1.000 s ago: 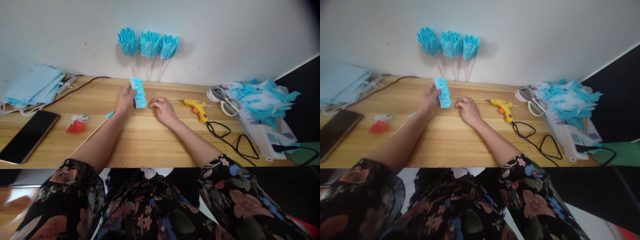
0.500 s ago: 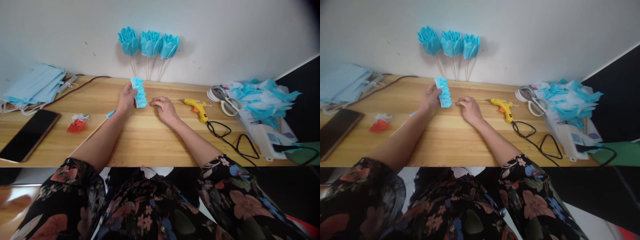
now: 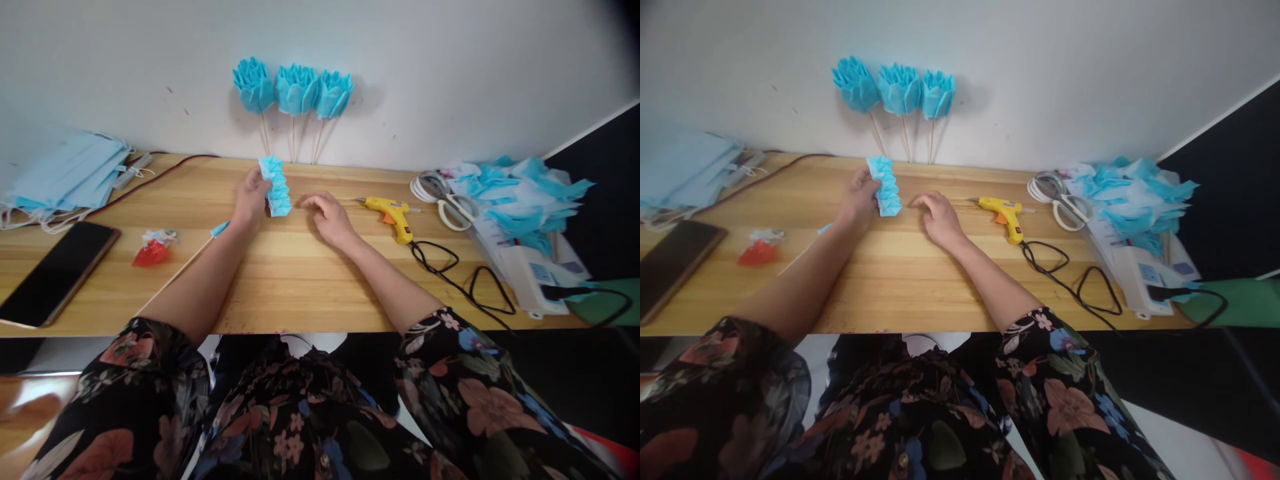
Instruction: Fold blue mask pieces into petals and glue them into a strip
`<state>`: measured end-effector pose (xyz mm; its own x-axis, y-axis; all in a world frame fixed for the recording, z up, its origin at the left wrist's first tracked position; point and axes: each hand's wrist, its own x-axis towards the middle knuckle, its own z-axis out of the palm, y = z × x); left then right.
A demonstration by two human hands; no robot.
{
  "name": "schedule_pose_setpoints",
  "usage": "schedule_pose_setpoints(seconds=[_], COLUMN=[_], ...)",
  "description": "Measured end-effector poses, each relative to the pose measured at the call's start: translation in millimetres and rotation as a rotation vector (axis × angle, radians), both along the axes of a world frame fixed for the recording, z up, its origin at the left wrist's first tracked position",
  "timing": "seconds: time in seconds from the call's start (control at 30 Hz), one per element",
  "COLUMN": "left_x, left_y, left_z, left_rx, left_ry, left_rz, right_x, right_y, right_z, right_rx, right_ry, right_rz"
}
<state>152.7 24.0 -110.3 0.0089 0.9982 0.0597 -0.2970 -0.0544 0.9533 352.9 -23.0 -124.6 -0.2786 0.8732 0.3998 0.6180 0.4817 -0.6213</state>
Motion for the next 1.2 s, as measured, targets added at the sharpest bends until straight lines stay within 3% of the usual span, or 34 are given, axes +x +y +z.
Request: schedule_pose_setpoints(seconds=[0.4,0.5,0.67,0.73,0.9,1.2], left_x=[-2.0,-0.8,-0.2,-0.4,0.7,0.8], left_y=[4.3,0.7,-0.4,0.0,-0.9,-0.7], left_z=[-5.0,-1.2,0.6,0.4,2.0,1.8], left_rx=[0.004,0.015,0.001,-0.004,0.007,0.001], left_ry=[0.063,0.051,0.042,0.043,0.027,0.022], left_rz=[0.006,-0.006,-0.024,-0.028,-0.003,0.000], right_x=[-4.2,2.1,13.2,13.2,9.3,6.9], right_y=[-2.4,-1.6,0.4,-1.1,-8.0,-10.2], right_z=[2.4,7.0,16.6,20.2,25.9,26.6], right_rx=[-0.013,-0.086,-0.294,-0.307,-0.265,-0.234], right_ry=[-0.058,0.084,0.504,0.550,0.436,0.327], right_rz=[-0.006,0.020,0.041,0.014,-0.142,-0.138])
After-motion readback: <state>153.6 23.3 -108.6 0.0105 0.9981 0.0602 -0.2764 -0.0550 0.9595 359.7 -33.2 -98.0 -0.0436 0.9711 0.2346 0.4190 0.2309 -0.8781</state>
